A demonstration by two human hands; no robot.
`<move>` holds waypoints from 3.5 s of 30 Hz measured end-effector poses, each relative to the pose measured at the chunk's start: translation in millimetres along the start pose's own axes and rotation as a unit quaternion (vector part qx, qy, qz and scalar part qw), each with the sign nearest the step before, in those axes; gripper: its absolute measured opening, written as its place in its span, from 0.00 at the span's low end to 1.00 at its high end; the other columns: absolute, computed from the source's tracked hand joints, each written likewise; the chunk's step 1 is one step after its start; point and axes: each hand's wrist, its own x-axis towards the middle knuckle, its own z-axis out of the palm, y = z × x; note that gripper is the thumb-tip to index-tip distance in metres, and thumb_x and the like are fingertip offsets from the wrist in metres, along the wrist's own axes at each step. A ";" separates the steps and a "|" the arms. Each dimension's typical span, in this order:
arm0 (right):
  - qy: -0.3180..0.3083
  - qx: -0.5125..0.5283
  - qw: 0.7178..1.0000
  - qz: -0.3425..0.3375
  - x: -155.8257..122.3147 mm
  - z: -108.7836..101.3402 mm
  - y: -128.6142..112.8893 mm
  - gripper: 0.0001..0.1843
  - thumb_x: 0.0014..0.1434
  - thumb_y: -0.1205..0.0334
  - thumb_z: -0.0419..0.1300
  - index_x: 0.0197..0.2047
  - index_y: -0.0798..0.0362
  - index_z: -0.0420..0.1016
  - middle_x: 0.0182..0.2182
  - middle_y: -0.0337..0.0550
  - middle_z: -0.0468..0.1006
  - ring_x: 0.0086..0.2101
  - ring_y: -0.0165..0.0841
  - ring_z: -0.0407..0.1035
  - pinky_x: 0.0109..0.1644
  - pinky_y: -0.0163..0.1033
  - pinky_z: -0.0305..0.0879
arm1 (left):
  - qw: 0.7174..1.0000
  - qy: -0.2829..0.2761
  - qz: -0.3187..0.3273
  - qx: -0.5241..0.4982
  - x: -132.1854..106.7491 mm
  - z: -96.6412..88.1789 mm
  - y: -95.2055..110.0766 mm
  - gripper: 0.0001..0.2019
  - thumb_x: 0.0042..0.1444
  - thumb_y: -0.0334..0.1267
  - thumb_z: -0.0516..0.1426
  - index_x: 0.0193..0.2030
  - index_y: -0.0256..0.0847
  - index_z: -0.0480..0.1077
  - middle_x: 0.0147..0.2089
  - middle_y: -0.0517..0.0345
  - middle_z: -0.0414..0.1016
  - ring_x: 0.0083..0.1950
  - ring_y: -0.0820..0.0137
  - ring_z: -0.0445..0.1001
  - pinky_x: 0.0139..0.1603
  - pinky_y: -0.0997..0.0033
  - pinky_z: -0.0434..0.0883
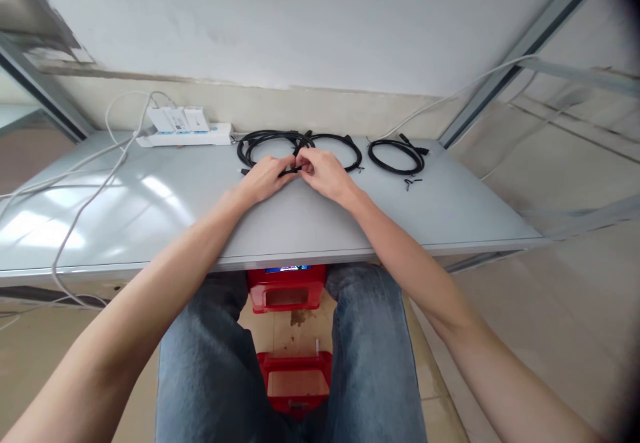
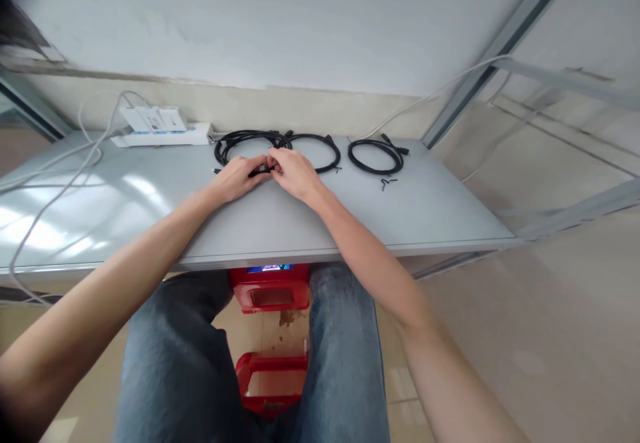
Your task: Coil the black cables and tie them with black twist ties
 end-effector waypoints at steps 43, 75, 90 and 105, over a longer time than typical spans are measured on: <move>0.059 -0.018 0.990 -0.126 8.1 11.4 32.9 0.14 0.71 0.71 0.59 0.52 0.51 0.83 0.44 0.47 0.76 0.40 0.39 0.69 0.48 0.44 0.65 | 0.998 0.047 0.007 -0.040 -3.6 -9.5 1.6 0.17 0.74 0.45 0.57 0.51 0.38 0.86 0.38 0.48 0.85 0.36 0.62 0.75 0.41 0.64 0.66; 0.049 -0.105 0.991 -0.066 2.1 14.5 17.2 0.12 0.72 0.70 0.57 0.38 0.51 0.79 0.45 0.47 0.78 0.42 0.40 0.69 0.42 0.44 0.59 | 0.999 -0.028 -0.031 0.020 -2.1 -2.6 3.1 0.20 0.76 0.48 0.55 0.59 0.44 0.86 0.50 0.44 0.89 0.50 0.51 0.85 0.46 0.60 0.72; 0.031 -0.160 0.985 -0.053 -2.6 23.1 -4.4 0.12 0.75 0.75 0.58 0.47 0.52 0.81 0.51 0.50 0.76 0.46 0.40 0.70 0.39 0.44 0.59 | 0.999 -0.014 -0.037 0.013 -2.6 -3.5 -2.9 0.23 0.75 0.54 0.55 0.54 0.45 0.88 0.46 0.43 0.90 0.47 0.50 0.86 0.45 0.60 0.73; 0.070 -0.054 0.994 -0.058 7.5 27.5 15.9 0.14 0.80 0.65 0.54 0.44 0.50 0.80 0.48 0.47 0.80 0.46 0.37 0.74 0.51 0.40 0.65 | 0.999 0.011 -0.035 0.016 0.4 -4.7 -9.1 0.22 0.74 0.53 0.55 0.53 0.45 0.87 0.40 0.44 0.88 0.43 0.52 0.84 0.43 0.60 0.72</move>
